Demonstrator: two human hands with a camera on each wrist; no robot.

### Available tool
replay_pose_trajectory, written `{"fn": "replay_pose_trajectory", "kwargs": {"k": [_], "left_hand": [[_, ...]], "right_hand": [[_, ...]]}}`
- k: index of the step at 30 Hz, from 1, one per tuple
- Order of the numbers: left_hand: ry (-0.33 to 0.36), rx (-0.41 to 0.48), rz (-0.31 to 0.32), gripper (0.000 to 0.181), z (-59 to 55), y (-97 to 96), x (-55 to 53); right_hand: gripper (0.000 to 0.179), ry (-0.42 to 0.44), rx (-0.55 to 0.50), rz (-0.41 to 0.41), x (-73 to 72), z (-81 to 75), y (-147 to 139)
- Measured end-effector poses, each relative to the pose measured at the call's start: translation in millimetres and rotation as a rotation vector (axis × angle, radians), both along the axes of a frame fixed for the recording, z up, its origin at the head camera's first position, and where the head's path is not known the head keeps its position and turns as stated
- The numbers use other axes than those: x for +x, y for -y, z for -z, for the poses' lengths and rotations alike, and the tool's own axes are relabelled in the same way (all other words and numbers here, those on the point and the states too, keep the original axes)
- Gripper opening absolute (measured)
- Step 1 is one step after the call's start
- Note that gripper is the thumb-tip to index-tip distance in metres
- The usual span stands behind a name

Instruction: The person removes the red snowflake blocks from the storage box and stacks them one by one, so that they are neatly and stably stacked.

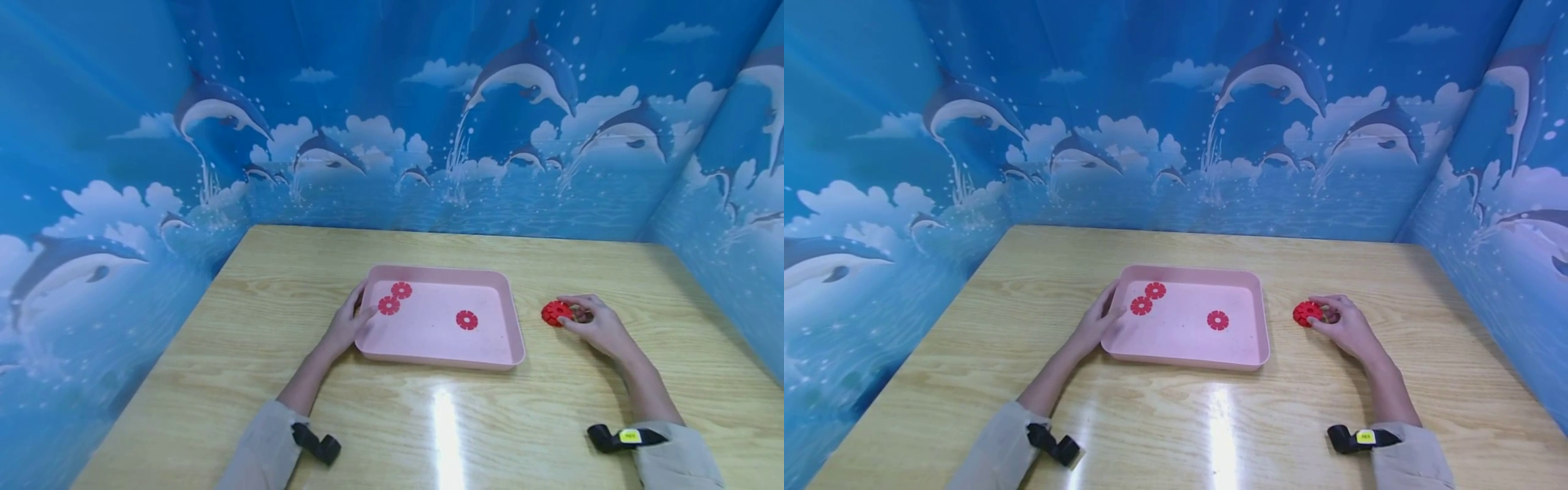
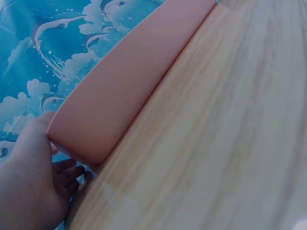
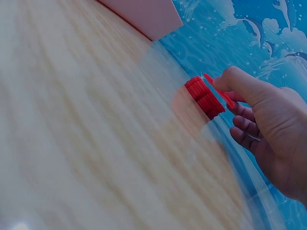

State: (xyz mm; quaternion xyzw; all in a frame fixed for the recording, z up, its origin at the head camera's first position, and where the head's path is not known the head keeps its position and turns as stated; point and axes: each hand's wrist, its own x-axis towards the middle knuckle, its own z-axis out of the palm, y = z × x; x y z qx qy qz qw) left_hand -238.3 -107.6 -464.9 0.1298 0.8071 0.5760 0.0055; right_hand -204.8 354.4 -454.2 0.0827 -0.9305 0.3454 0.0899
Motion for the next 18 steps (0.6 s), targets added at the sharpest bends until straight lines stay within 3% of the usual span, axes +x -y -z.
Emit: {"fn": "replay_pose_trajectory", "kwargs": {"k": [8,18], "left_hand": [[0.002,0.002,0.025,0.058,-31.1,-3.6,17.2],[0.021,-0.016,0.008,0.059,-34.8,-5.0,20.3]], "right_hand": [[0.04,-0.002,-0.013,-0.011,-0.8,1.2,0.2],[0.041,0.001,-0.028,-0.014,-0.6,0.7,0.8]]}}
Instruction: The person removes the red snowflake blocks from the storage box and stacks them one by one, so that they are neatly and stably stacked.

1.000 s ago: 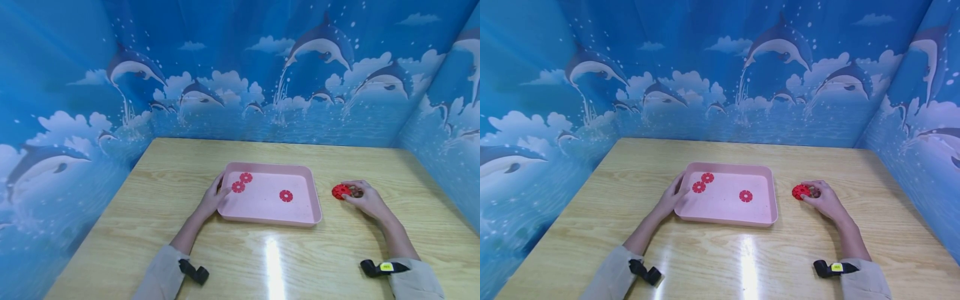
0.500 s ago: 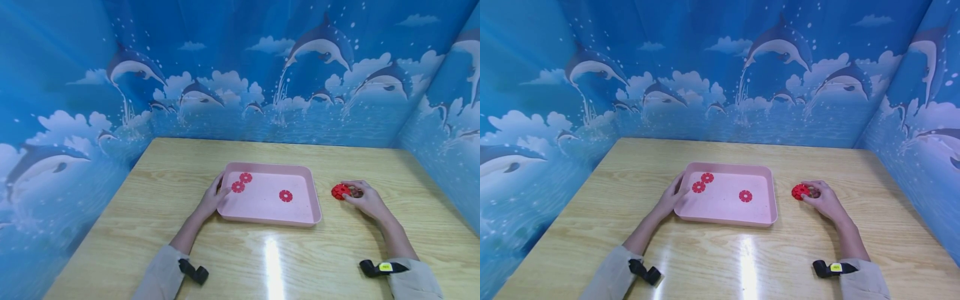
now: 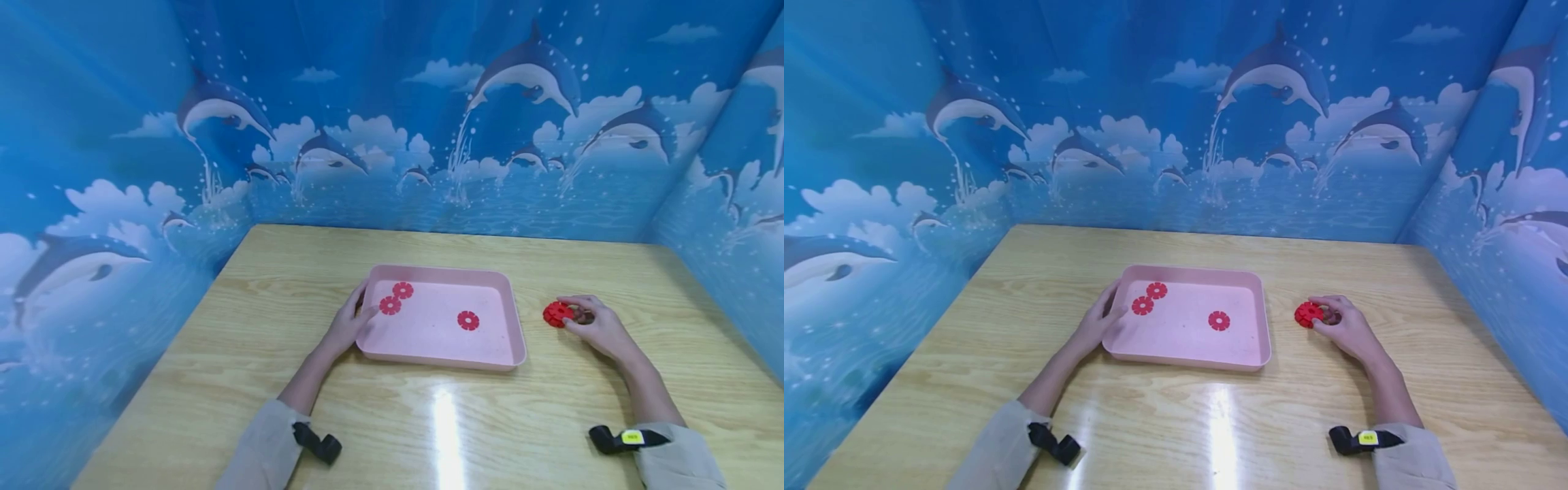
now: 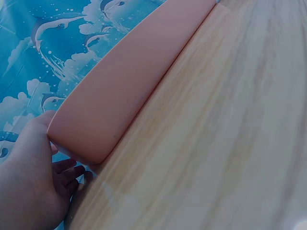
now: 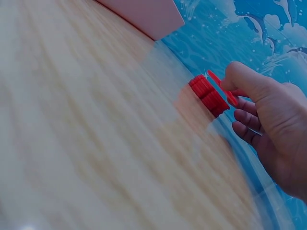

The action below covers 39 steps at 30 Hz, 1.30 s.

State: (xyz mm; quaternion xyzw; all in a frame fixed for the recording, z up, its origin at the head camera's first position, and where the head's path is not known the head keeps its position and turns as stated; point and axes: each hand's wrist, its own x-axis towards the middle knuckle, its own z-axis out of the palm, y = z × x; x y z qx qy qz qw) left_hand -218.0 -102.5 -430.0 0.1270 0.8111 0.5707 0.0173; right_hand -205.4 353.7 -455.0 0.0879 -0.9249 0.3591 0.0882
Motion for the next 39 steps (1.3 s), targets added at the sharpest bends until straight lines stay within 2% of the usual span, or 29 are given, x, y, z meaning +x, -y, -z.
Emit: {"fn": "replay_pose_trajectory", "kwargs": {"k": [5,12,14,30,39], "left_hand": [[-0.003,0.001,0.005,0.059,3.4,0.1,-2.3],[0.004,0.029,-0.008,0.062,34.4,5.2,-20.4],[-0.007,0.026,-0.013,0.061,37.3,5.3,-21.8],[-0.023,0.031,-0.013,0.061,37.5,5.0,-21.7],[-0.005,0.025,-0.014,0.061,35.9,4.5,-20.7]], "right_hand": [[0.04,-0.003,0.009,-0.004,0.6,0.0,-0.1],[0.041,0.008,0.006,0.003,0.0,1.5,-0.2],[0.041,0.002,0.0,0.0,-0.6,1.8,-0.4],[0.042,-0.004,-0.014,-0.046,-0.6,1.7,-1.2],[0.042,-0.009,-0.021,-0.05,-0.9,2.4,-1.5]]}}
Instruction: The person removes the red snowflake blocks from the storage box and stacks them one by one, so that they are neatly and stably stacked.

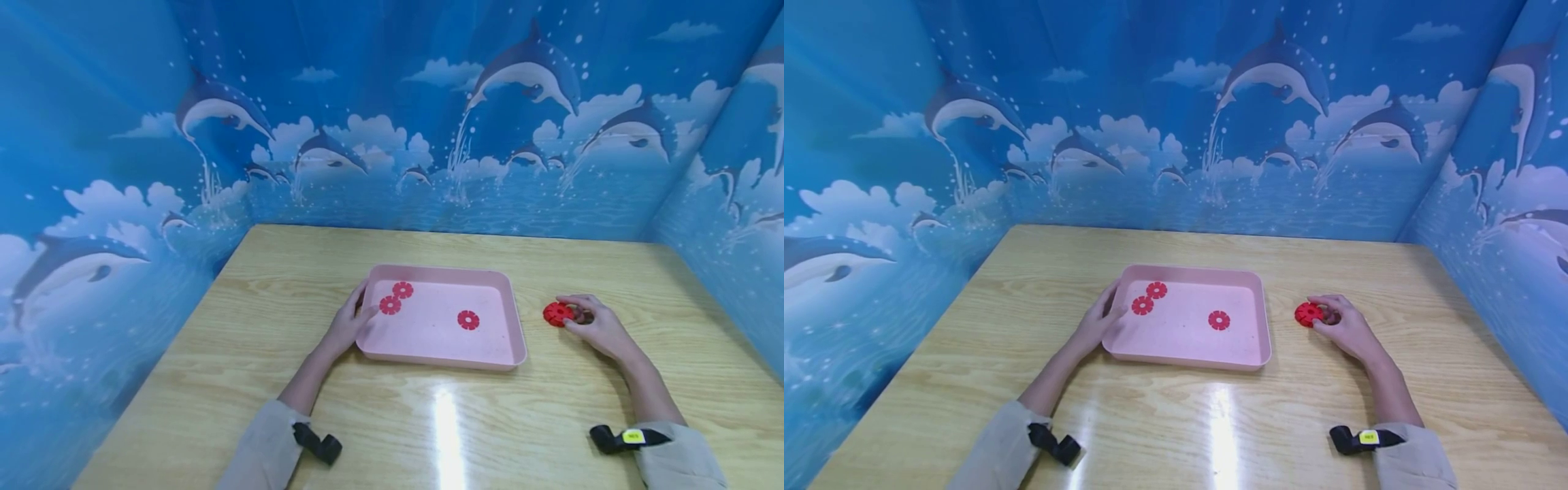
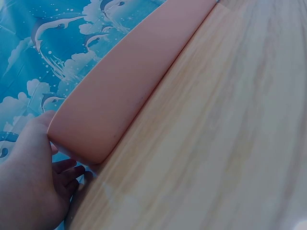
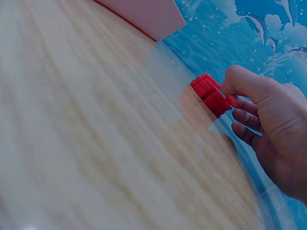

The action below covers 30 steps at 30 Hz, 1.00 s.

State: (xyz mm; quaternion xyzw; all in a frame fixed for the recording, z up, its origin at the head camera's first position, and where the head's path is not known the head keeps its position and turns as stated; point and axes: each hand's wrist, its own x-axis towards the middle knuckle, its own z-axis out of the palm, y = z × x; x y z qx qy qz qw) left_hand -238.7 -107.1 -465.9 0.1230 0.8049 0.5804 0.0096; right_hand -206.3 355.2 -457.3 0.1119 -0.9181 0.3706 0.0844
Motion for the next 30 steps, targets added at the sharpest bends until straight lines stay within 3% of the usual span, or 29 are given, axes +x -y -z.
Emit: {"fn": "replay_pose_trajectory", "kwargs": {"k": [2,11,30], "left_hand": [[0.002,-0.004,0.001,0.061,-4.5,-0.3,2.7],[0.001,-0.016,-0.008,0.061,1.9,0.4,-0.8],[-0.011,-0.025,-0.007,0.061,0.1,0.5,0.2]], "right_hand": [[0.042,-0.004,-0.008,-0.004,-0.2,0.3,0.2],[0.043,0.003,-0.015,-0.001,0.0,-0.4,0.3],[0.042,-0.01,-0.004,-0.009,-1.5,2.7,-1.0]]}}
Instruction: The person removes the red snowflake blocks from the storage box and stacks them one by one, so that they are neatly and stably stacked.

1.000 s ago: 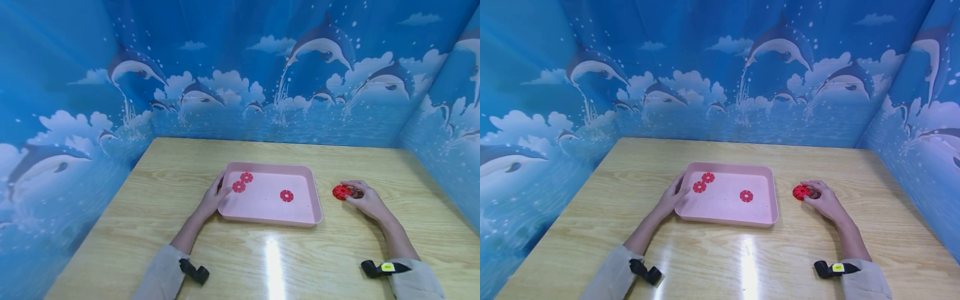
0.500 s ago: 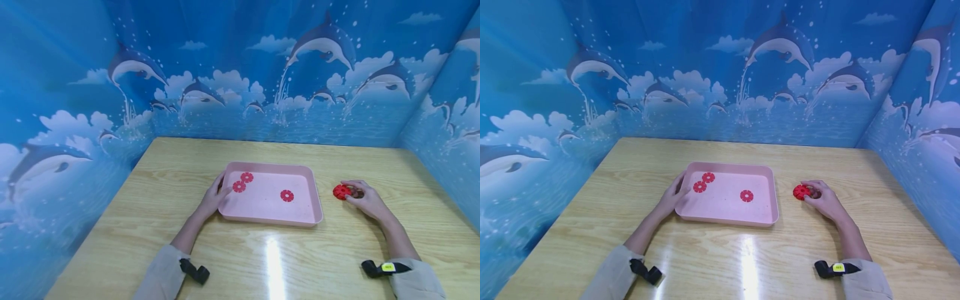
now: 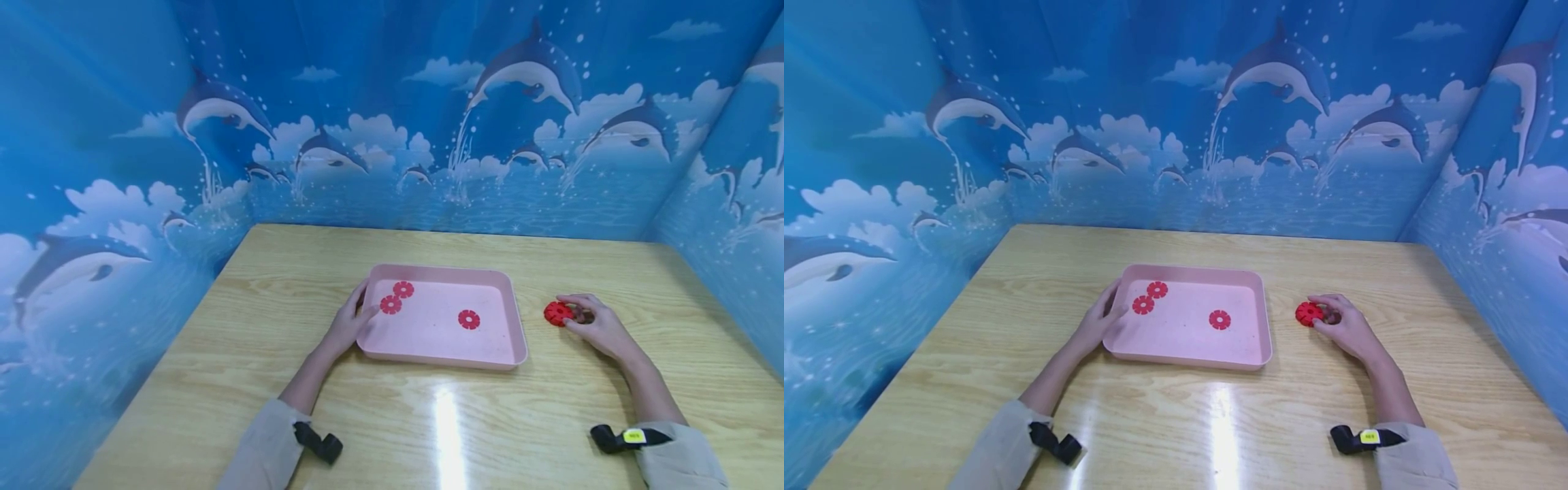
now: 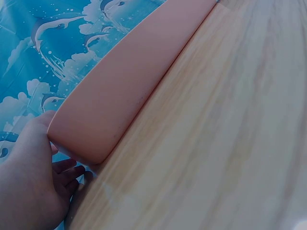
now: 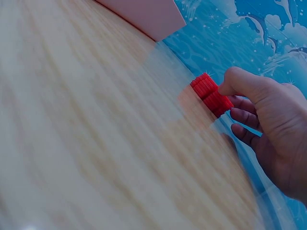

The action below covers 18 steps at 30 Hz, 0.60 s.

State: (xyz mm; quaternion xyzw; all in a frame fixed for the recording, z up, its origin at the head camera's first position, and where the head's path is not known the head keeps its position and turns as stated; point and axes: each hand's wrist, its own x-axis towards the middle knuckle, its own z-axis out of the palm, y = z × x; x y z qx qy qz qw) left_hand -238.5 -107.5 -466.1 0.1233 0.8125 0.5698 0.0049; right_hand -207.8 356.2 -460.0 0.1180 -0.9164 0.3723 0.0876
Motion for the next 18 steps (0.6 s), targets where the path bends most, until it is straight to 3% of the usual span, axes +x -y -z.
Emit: {"fn": "replay_pose_trajectory", "kwargs": {"k": [10,18], "left_hand": [[0.005,0.028,0.018,0.064,-0.1,0.5,-1.1],[0.003,0.005,-0.004,0.061,1.4,0.4,-1.9]], "right_hand": [[0.04,-0.006,-0.003,-0.012,10.8,-20.4,15.7],[0.043,0.011,0.014,-0.004,1.7,-2.0,0.4]]}}
